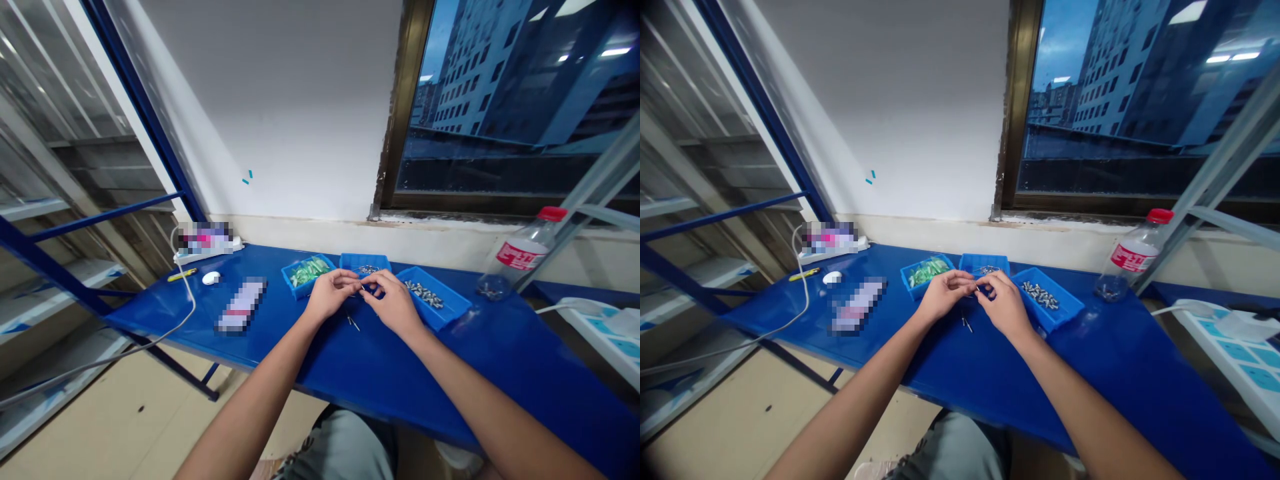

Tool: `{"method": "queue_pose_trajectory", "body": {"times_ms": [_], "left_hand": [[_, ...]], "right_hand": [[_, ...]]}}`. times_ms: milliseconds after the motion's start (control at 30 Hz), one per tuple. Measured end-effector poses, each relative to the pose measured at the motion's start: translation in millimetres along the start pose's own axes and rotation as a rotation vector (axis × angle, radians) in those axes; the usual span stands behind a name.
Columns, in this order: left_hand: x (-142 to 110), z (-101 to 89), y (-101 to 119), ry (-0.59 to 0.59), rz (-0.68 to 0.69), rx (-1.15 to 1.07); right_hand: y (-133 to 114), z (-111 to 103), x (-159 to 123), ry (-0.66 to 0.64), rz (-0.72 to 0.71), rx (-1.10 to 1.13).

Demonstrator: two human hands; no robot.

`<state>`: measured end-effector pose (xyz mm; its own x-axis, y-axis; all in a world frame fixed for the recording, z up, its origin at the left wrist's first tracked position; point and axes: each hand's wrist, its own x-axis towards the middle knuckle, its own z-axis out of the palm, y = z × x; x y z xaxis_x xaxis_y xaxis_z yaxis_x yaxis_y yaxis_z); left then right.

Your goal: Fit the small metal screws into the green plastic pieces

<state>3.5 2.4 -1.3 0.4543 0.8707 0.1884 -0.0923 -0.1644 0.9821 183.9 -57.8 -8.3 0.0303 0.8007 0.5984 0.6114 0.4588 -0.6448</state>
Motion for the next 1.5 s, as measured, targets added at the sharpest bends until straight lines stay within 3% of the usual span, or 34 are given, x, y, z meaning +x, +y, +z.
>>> {"method": "queue_pose_trajectory", "body": {"times_ms": [133,467,600,833,1000,1133,1500], "left_hand": [[-0.5,0.9,-1.1,0.05,0.06,-0.004],[-6.6,5.1,0.1,-0.013,0.128,0.112],[-3.9,5.3,-0.9,-0.015,0.143,0.033],[3.0,0.5,2.4,0.079,0.107,-0.121],[-0.1,0.4,2.6,0.003,0.037,0.011],[-0.9,-0.1,2.1,-0.027,0.079,0.077],[-1.1,2.0,3.7,-0.029,0.026,0.083]], "right_hand": [[2.0,3.4,-0.9,-0.033,0.039,0.066],[1.8,2.4,-0.5,-0.006,0.097,0.059],[6.6,2.1,-0.8,0.008,0.138,0.07],[0.9,0.9,-1.7,-0.071,0.083,0.064],[3.1,3.0,-2.0,-0.072,0.092,0.123],[6.0,5.4,-3.6,-0.119,0.08,0.055],[-0.4,-0.1,-0.5,0.017,0.099,0.079]]}}
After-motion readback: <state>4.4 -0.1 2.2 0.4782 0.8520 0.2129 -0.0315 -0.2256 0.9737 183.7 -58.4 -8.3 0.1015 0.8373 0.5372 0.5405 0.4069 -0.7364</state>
